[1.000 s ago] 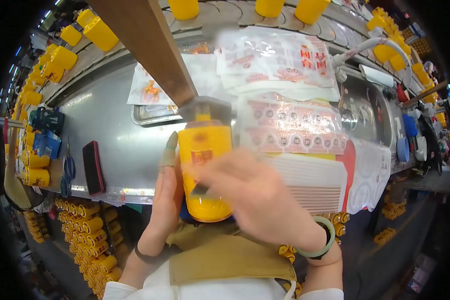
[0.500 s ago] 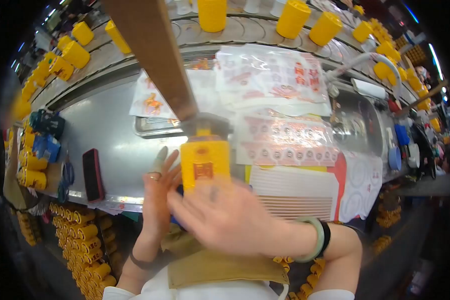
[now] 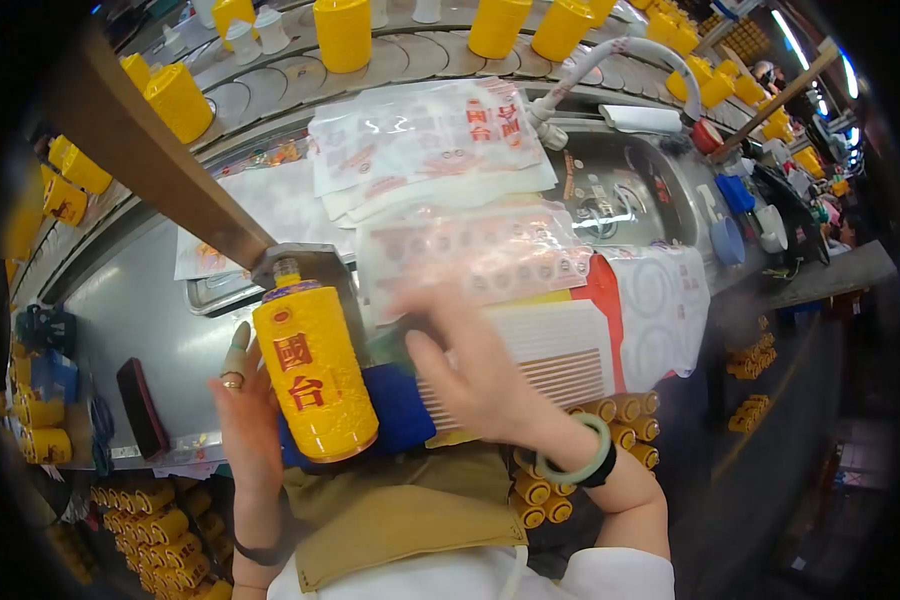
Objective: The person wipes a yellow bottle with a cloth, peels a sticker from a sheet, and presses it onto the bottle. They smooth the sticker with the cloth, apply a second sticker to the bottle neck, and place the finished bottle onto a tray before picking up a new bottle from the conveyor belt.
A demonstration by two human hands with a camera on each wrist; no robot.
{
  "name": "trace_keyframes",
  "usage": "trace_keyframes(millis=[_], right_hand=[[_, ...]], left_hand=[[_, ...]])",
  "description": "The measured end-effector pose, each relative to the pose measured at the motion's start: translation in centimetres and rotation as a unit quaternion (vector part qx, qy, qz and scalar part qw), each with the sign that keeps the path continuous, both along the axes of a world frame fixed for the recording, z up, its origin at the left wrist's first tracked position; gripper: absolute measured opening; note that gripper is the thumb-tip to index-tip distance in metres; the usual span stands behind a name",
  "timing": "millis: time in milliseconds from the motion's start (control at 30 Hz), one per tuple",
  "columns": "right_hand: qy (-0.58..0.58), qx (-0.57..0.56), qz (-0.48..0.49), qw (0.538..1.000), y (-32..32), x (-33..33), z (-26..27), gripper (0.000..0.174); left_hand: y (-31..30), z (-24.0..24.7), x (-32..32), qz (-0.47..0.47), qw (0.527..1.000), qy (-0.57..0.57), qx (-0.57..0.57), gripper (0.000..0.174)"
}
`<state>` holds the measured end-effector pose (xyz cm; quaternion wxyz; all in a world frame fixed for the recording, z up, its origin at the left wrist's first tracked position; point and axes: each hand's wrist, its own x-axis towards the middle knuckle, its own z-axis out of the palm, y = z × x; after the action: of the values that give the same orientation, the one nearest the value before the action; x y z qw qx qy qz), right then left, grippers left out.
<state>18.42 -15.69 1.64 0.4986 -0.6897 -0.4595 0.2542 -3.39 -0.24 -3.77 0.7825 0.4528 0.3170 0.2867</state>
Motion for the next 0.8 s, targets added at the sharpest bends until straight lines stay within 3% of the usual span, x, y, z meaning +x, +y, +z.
trace_keyframes(millis=[33, 67, 167, 233, 267, 333, 467, 533, 567, 633, 733, 800], right_hand=[[-0.005, -0.029, -0.034, 0.999, -0.8, 1.3, 0.0, 0.035], [-0.200, 0.013, -0.062, 0.978, -1.0, 3.1, -1.3, 0.042], [-0.254, -0.084, -0.165, 0.949, -2.8, 8.9, -4.0, 0.030], [-0.336, -0.258, -0.210, 0.881, -3.8, 12.4, -3.5, 0.028], [-0.337, -0.257, -0.209, 0.881, -4.6, 13.7, -4.2, 0.028], [-0.447, -0.272, -0.152, 0.839, -6.0, 15.9, -6.3, 0.032], [-0.448, -0.304, -0.176, 0.822, -7.3, 20.2, -7.3, 0.029], [-0.368, -0.268, -0.214, 0.864, -7.4, 23.8, -8.3, 0.023], [-0.367, -0.267, -0.215, 0.864, -7.0, 25.0, -8.2, 0.023], [-0.125, -0.490, -0.227, 0.832, -5.8, 26.1, -6.6, 0.038], [-0.057, -0.490, -0.172, 0.853, -5.5, 27.2, -7.2, 0.047], [-0.027, -0.465, -0.191, 0.864, -5.5, 27.4, -7.3, 0.043]], left_hand=[[-0.1, 0.0, 0.0, 0.006, 1.000, -0.005, -0.009, 0.075], [-0.2, 0.0, 0.1, 0.012, 1.000, -0.010, -0.018, 0.074], [-0.4, 0.7, 0.3, -0.004, 1.000, -0.004, -0.001, 0.074], [-0.7, 0.8, 0.3, -0.005, 1.000, 0.001, 0.008, 0.074], [-0.8, 0.8, 0.3, -0.004, 1.000, 0.005, 0.010, 0.074], [-0.9, 0.8, 0.2, -0.001, 1.000, 0.008, 0.013, 0.074], [-1.2, 1.1, 0.2, 0.007, 1.000, 0.011, 0.011, 0.075], [-1.2, 1.2, 0.3, 0.005, 1.000, 0.014, 0.016, 0.075], [-1.3, 1.2, 0.3, 0.002, 1.000, 0.015, 0.020, 0.075], [-1.3, 1.3, 0.3, -0.002, 1.000, 0.015, 0.026, 0.075], [-1.3, 1.2, 0.2, 0.015, 1.000, 0.019, 0.013, 0.077], [-1.3, 1.1, -0.2, 0.002, 1.000, 0.010, 0.018, 0.075]])
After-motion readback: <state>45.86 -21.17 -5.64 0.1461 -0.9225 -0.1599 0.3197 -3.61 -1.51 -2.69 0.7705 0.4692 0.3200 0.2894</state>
